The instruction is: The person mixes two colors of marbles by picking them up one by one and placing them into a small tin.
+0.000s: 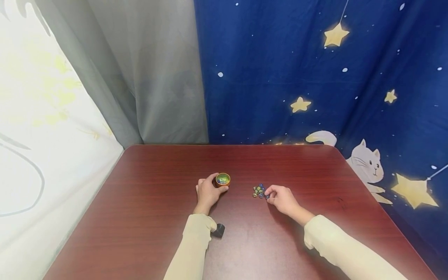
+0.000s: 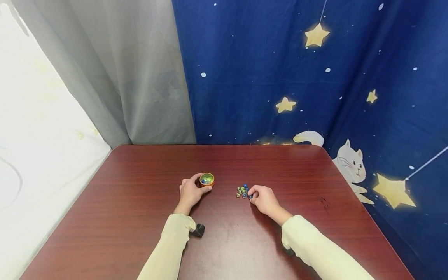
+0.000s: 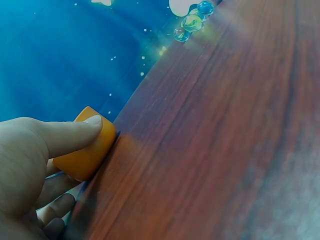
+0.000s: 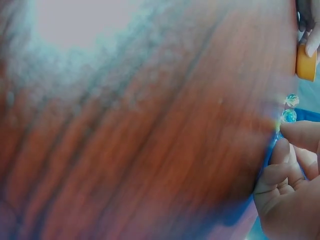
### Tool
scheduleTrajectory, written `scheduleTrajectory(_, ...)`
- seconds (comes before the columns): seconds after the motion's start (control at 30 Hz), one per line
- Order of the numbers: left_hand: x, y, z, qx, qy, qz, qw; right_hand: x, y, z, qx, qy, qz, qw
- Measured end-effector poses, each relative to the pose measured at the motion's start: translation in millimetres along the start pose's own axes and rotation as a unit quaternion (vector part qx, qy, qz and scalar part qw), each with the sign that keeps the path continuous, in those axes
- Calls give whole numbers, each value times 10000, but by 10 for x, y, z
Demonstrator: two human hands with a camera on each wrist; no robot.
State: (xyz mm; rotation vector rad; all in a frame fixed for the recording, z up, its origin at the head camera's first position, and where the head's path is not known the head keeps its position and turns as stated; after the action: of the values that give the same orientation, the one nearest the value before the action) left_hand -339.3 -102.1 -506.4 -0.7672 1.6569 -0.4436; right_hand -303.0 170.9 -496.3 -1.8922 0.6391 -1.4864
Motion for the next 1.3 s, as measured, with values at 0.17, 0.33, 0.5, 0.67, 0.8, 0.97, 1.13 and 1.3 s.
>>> scheduleTrajectory(0.17,-9,-13,5,-2,15,-4,10000,20,-22,3,-102,134,-6,9999)
scheduleTrajectory(0.33,-7,-16,9,-46,45,2,10000,78,-48,8,-213,90,33,9997)
scheduleTrajectory(0.5,-4,-9,15,-183,144,0,9997,142,-70,3,-387,-27,108,9992)
scheduleTrajectory(0.67,0,1,8,-204,150,-9,9997,207,-76,-6,-593,-59,152,9981)
scheduleTrajectory(0.8,-5,3,14,-100,58,-10,9999,254,-69,-14,-800,11,112,9967)
scheduleTrajectory(0.97,0,6,19,-54,42,-35,10000,315,-46,-40,-1113,-164,95,9936)
scheduleTrajectory(1.13,0,9,17,-28,-1,-11,10000,401,-22,-73,-1307,-437,68,9904)
scheduleTrajectory(1.3,-3,12,13,-33,6,-23,10000,487,-3,-108,-1372,-573,33,9889)
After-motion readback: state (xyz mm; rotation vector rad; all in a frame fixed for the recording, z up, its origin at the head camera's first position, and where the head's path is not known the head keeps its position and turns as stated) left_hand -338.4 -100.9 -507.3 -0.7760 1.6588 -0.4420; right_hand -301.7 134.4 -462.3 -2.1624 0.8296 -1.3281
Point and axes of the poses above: each hand's wrist, its own z-axis away from the middle knuckle, its own y-axis out of the palm, x = y × z, the point moved 5 cm from there along -z, towards the middle knuckle
